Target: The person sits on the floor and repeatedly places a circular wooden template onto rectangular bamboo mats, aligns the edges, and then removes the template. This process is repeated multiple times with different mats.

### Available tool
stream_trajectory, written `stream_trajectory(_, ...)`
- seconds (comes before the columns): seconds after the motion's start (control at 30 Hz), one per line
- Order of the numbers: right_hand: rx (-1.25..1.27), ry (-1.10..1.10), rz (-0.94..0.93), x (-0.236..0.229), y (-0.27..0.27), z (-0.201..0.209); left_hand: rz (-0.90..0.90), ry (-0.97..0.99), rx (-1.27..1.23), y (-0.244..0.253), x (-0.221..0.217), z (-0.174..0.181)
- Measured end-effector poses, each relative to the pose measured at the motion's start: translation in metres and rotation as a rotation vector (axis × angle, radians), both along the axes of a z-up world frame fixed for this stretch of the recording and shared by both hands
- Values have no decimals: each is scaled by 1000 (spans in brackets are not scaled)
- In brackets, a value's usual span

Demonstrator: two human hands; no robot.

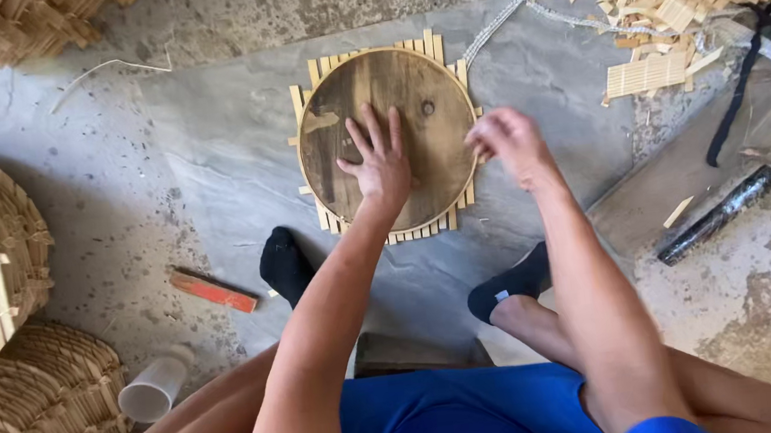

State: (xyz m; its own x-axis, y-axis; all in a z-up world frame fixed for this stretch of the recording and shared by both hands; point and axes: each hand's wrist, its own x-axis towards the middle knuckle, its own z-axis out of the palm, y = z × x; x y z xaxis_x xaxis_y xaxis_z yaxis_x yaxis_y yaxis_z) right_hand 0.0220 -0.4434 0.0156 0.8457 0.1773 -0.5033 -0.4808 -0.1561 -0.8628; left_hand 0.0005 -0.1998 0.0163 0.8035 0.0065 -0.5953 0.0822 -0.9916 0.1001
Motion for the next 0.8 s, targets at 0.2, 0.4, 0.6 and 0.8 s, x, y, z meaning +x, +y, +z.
stream_trajectory(0.2, -396, -278, 1200, -58, 73, 9, 9, 37, -22, 2, 18, 41)
stream_trajectory(0.4, -759, -498, 1242, -114, 85, -29, -8, 23, -5, 1, 13, 30)
stream_trajectory(0.6, -672, -763, 1235, -110, 86, -41, -50, -41, 42, 2, 17, 33)
stream_trajectory(0.8, -653, -564, 1309, -99, 86, -31, -26, 99, -3, 1, 25, 47)
